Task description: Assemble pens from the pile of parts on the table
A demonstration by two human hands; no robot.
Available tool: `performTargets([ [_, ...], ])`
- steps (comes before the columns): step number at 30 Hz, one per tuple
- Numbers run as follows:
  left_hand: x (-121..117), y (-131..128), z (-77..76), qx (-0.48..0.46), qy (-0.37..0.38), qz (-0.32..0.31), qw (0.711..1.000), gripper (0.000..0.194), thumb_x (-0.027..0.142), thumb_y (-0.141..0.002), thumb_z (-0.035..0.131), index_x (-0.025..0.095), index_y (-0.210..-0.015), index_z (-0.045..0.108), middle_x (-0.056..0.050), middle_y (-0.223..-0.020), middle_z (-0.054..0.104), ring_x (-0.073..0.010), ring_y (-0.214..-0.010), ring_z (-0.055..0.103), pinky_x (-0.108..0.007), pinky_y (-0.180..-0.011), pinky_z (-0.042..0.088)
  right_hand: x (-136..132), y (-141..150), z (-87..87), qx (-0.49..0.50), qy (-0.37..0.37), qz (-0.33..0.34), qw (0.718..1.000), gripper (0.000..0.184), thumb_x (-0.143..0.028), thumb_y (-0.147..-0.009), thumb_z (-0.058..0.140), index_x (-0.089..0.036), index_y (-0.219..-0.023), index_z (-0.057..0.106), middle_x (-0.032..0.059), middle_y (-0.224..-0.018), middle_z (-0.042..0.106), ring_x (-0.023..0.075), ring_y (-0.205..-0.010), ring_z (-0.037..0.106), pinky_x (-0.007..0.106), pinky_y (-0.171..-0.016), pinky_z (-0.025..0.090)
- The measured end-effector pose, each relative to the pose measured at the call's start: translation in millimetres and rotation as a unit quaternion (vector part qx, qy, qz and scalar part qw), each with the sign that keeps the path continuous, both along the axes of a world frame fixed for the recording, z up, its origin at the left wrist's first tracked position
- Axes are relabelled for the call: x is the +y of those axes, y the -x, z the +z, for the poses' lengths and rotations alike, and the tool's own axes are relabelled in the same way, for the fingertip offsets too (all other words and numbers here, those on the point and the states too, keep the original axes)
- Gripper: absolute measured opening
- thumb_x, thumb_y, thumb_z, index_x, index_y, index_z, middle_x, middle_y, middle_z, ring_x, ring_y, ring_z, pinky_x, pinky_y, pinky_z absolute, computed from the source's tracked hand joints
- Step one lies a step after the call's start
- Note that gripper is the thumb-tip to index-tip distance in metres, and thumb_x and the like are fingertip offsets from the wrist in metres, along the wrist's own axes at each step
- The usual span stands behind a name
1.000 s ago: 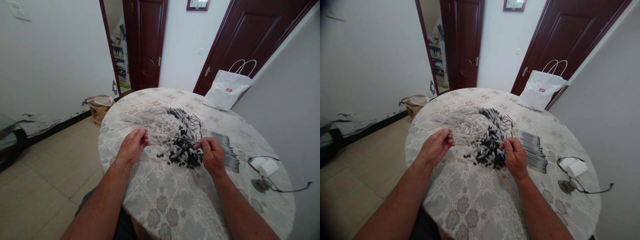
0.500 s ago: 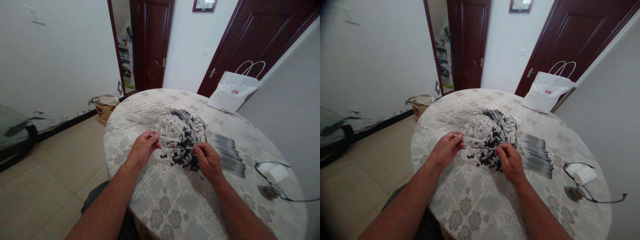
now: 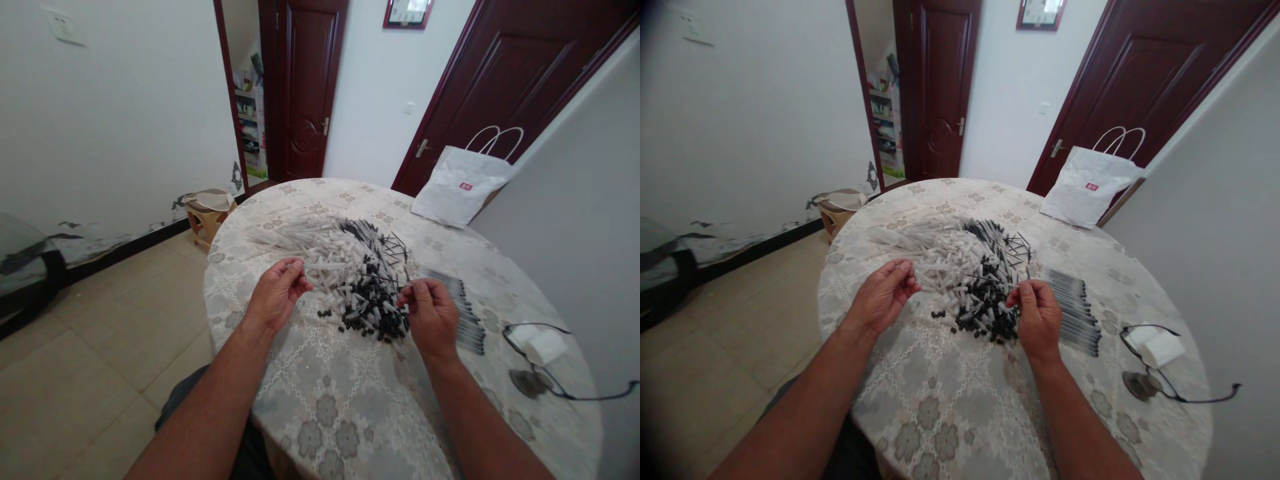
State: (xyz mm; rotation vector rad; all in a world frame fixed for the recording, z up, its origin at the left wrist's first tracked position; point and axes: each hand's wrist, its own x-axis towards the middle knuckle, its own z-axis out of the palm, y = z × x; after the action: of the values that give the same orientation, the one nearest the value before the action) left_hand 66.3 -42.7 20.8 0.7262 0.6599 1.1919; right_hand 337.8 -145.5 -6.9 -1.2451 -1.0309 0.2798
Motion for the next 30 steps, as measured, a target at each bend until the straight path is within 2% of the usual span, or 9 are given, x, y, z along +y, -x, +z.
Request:
performTargets([
  [4, 0, -1, -0.1, 0.006, -0.004, 0.0, 1.0, 0.037, 0.031, -0.069, 0.089, 0.015, -0.093, 0.065, 0.003, -0.074, 0.058, -0.0093, -0.064, 0.058, -0.027, -0.064, 0.059, 2, 1, -0.1, 0.043, -0.004, -0.008, 0.999, 0.027, -0.049, -0.096, 0.064, -0.023, -0.091, 0.06, -0.0031, -0.072, 0.065, 0.014, -0.059, 0.062, 0.027, -0.058, 0.052],
  [13, -3, -4, -0.8, 0.024, -0.013, -0.012, 1.0, 0.036, 0.032, -0.071, 0.088, 0.015, -0.094, 0.066, 0.002, -0.072, 0.059, -0.01, -0.065, 0.056, -0.027, -0.065, 0.06, 0, 5, 3.2, 0.065, -0.001, 0.004, 0.998, 0.027, -0.048, -0.095, 0.066, -0.022, -0.091, 0.06, -0.0029, -0.073, 0.064, 0.0133, -0.061, 0.062, 0.028, -0.06, 0.052],
  [23, -3, -7, -5.2, 0.035, -0.026, -0.012, 0.999, 0.035, 0.033, -0.071, 0.088, 0.015, -0.093, 0.067, 0.003, -0.071, 0.059, -0.0099, -0.063, 0.056, -0.028, -0.065, 0.06, 0, 8, 4.3, -0.016, 0.0, -0.018, 1.0, 0.03, -0.053, -0.096, 0.061, -0.023, -0.09, 0.06, -0.0025, -0.068, 0.065, 0.0145, -0.057, 0.061, 0.028, -0.059, 0.051],
  [26, -2, -6, -5.8, 0.042, -0.029, -0.006, 0.999, 0.035, 0.032, -0.07, 0.089, 0.015, -0.093, 0.067, 0.003, -0.069, 0.058, -0.0097, -0.063, 0.056, -0.027, -0.065, 0.06, -3, 10, 6.2, -0.029, 0.007, -0.025, 0.999, 0.027, -0.049, -0.096, 0.062, -0.023, -0.09, 0.061, -0.0025, -0.068, 0.066, 0.0148, -0.058, 0.062, 0.029, -0.06, 0.05],
  [30, -2, -5, -4.5, 0.038, -0.02, -0.024, 0.999, 0.034, 0.031, -0.071, 0.089, 0.015, -0.092, 0.068, 0.003, -0.07, 0.06, -0.0093, -0.062, 0.057, -0.027, -0.065, 0.059, -7, 14, 9.0, -0.036, 0.01, 0.001, 0.999, 0.021, -0.043, -0.096, 0.064, -0.023, -0.091, 0.064, -0.0019, -0.071, 0.067, 0.0149, -0.06, 0.062, 0.029, -0.062, 0.05],
])
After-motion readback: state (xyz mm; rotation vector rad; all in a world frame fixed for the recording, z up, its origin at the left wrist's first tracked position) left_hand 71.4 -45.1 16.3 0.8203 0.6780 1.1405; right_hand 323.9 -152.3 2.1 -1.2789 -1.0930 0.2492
